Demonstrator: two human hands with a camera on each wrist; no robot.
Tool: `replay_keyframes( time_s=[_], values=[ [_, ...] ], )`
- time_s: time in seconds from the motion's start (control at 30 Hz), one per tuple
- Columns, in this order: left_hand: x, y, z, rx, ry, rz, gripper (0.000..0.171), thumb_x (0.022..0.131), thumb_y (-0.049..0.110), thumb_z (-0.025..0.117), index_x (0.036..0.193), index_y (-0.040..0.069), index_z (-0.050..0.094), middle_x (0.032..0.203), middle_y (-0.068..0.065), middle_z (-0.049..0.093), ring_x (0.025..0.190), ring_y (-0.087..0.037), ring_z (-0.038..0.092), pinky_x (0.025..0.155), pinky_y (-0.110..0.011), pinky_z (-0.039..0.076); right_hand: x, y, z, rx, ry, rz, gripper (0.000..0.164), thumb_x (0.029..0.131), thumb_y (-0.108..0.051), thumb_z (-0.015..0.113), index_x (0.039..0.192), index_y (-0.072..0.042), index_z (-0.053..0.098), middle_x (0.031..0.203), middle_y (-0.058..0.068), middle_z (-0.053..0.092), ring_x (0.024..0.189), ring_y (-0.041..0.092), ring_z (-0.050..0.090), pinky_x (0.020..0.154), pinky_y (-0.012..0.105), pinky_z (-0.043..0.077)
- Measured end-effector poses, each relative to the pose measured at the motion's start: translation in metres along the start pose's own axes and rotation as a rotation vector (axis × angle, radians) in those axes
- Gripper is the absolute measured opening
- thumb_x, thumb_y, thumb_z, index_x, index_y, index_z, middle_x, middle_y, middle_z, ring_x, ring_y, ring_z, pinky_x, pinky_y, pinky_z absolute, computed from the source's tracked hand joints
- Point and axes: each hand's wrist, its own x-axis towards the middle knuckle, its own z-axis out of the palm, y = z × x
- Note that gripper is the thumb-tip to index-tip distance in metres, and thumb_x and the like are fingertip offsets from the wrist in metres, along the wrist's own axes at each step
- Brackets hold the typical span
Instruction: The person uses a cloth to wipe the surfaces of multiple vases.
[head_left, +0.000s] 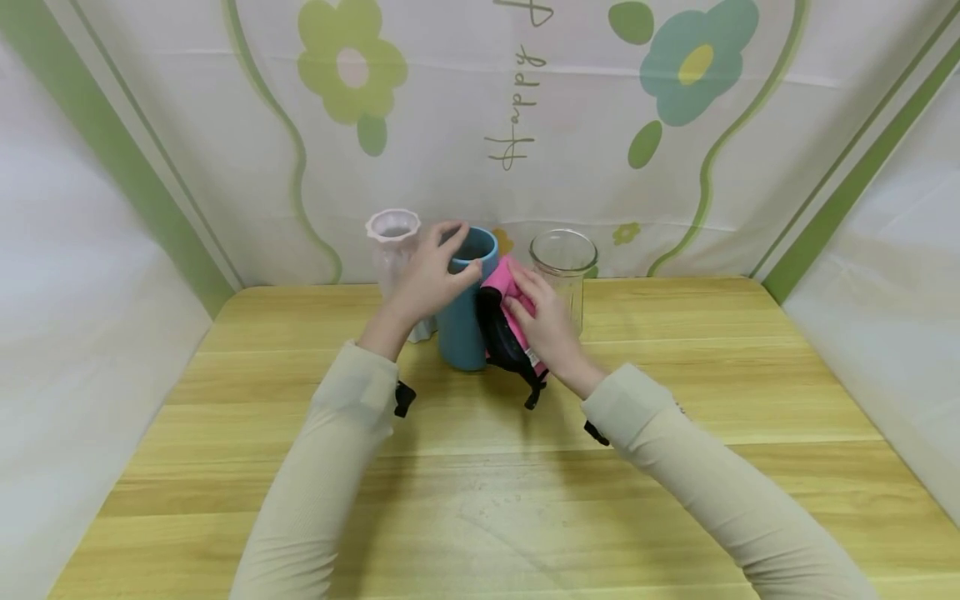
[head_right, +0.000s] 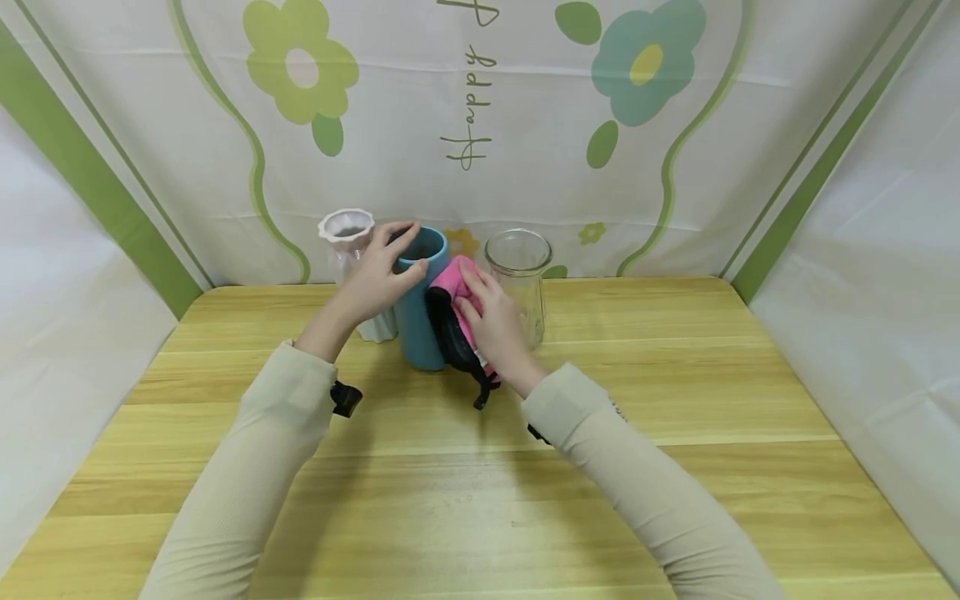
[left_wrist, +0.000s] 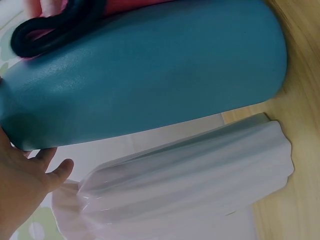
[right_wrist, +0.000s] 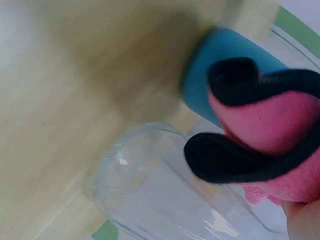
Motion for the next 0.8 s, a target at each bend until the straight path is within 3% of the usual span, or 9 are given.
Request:
replay_keyframes(
  time_s=[0.3,0.6,0.8],
  values=[
    [0.0,-0.003,0.003,0.006,0.01,0.015,0.071,0.091,0.043,0.047,0.152,0.012,0.027,0.157,-0.008,0.023,0.145,-0.027,0.025,0.117,-0.047,0.027,-0.022,0.025,0.017,-0.136,-0.069,-0.029,0.046,0.091,-0.01,0.062,0.136,-0.002,0.052,0.136,0.023,0.053,0.123,0.039,0.053,0.104,0.048,0.043],
    [-0.001,-0.002,0.003,0.014,0.002,0.014,0.075,0.091,0.044,0.056,0.152,0.011,0.026,0.157,-0.008,0.022,0.143,-0.028,0.028,0.114,-0.047,0.032,-0.037,0.041,0.028,-0.155,-0.163,0.034,0.046,0.092,-0.009,0.062,0.137,-0.004,0.052,0.141,0.027,0.046,0.131,0.041,0.046,0.107,0.047,0.041],
    [0.0,0.0,-0.001,0.05,-0.002,0.023,0.073,0.091,0.042,0.058,0.15,0.01,0.03,0.156,-0.01,0.025,0.143,-0.029,0.028,0.115,-0.047,0.031,-0.037,0.04,0.027,-0.091,-0.126,0.042,0.044,0.093,-0.009,0.059,0.136,-0.004,0.053,0.142,0.025,0.047,0.133,0.04,0.044,0.108,0.048,0.039]
  ],
)
